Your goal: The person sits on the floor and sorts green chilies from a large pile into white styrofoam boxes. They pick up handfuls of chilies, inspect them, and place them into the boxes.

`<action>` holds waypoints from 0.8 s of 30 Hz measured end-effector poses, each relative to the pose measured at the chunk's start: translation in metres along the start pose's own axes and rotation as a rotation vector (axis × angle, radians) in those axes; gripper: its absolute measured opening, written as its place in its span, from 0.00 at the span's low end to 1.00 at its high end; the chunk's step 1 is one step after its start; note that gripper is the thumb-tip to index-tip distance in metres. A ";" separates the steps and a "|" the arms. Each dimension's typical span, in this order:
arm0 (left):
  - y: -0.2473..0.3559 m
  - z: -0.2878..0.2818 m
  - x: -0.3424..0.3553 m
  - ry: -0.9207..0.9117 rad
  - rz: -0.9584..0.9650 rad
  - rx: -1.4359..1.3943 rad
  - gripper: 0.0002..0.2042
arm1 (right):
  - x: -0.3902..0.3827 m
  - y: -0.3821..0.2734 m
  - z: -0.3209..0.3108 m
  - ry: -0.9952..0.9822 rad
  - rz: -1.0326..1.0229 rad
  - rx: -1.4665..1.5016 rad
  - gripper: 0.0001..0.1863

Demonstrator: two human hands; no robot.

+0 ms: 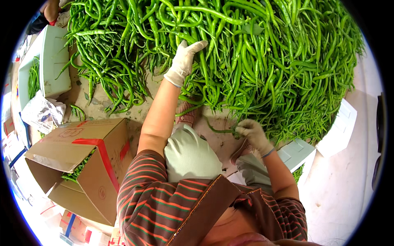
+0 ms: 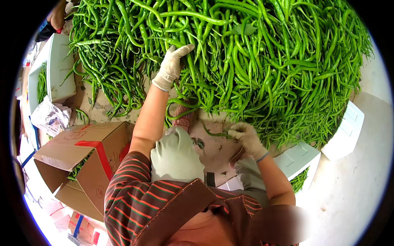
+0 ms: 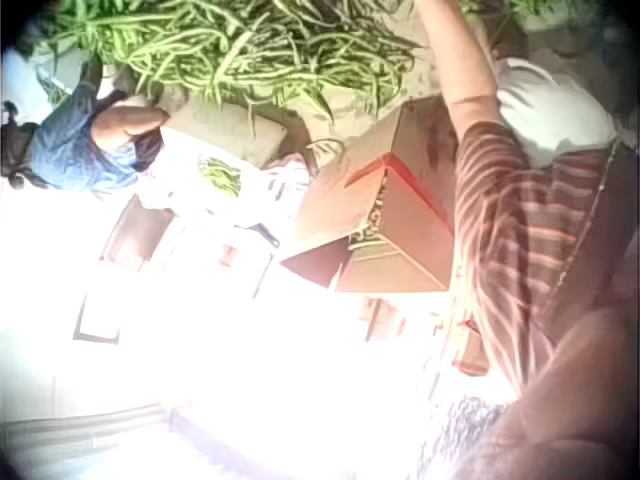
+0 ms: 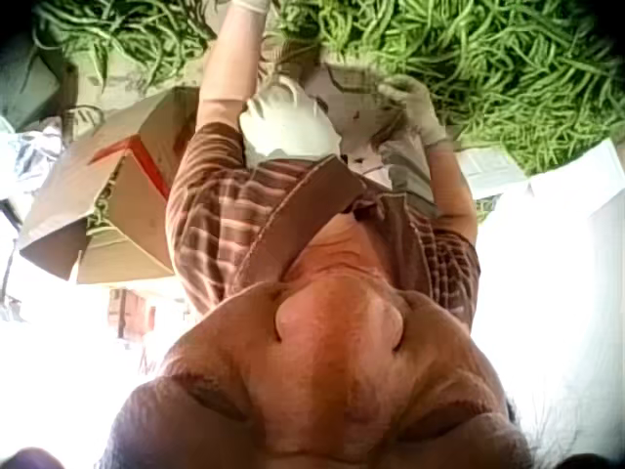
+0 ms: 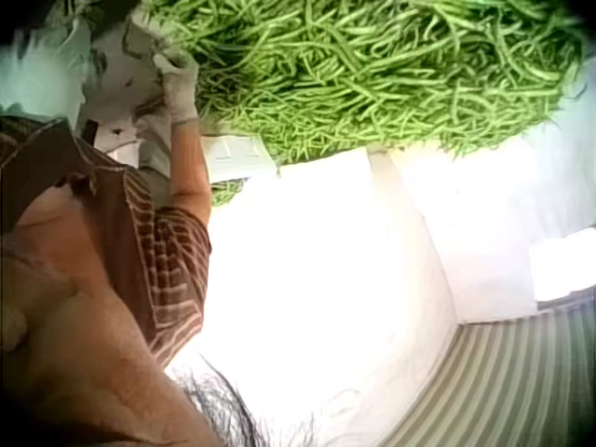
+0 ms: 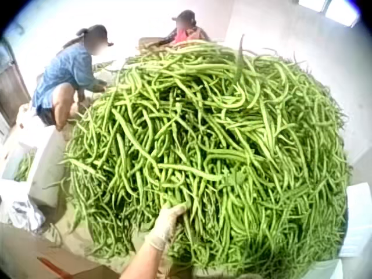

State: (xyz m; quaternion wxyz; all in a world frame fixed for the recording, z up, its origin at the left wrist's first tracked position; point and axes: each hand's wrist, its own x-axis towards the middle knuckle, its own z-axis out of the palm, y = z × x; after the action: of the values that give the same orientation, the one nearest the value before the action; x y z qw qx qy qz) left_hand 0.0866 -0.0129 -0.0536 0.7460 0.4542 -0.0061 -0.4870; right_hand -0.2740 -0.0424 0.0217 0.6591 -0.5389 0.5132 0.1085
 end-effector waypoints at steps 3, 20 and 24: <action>-0.002 -0.005 -0.016 0.043 0.254 0.460 0.28 | -0.022 -0.056 -0.013 0.057 -0.034 0.192 0.10; 0.009 0.053 -0.110 -0.861 -0.270 0.518 0.18 | -0.037 -0.125 -0.039 0.169 -0.563 0.727 0.08; 0.015 0.036 -0.104 -0.663 -0.254 0.210 0.21 | -0.035 -0.102 -0.049 0.436 -0.530 0.469 0.05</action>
State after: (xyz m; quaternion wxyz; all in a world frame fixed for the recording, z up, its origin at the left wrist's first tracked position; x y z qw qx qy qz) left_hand 0.0262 0.0402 0.0229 0.5864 0.3432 -0.2410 -0.6930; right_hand -0.2464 -0.1085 0.1155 0.6451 -0.4979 0.4952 -0.3013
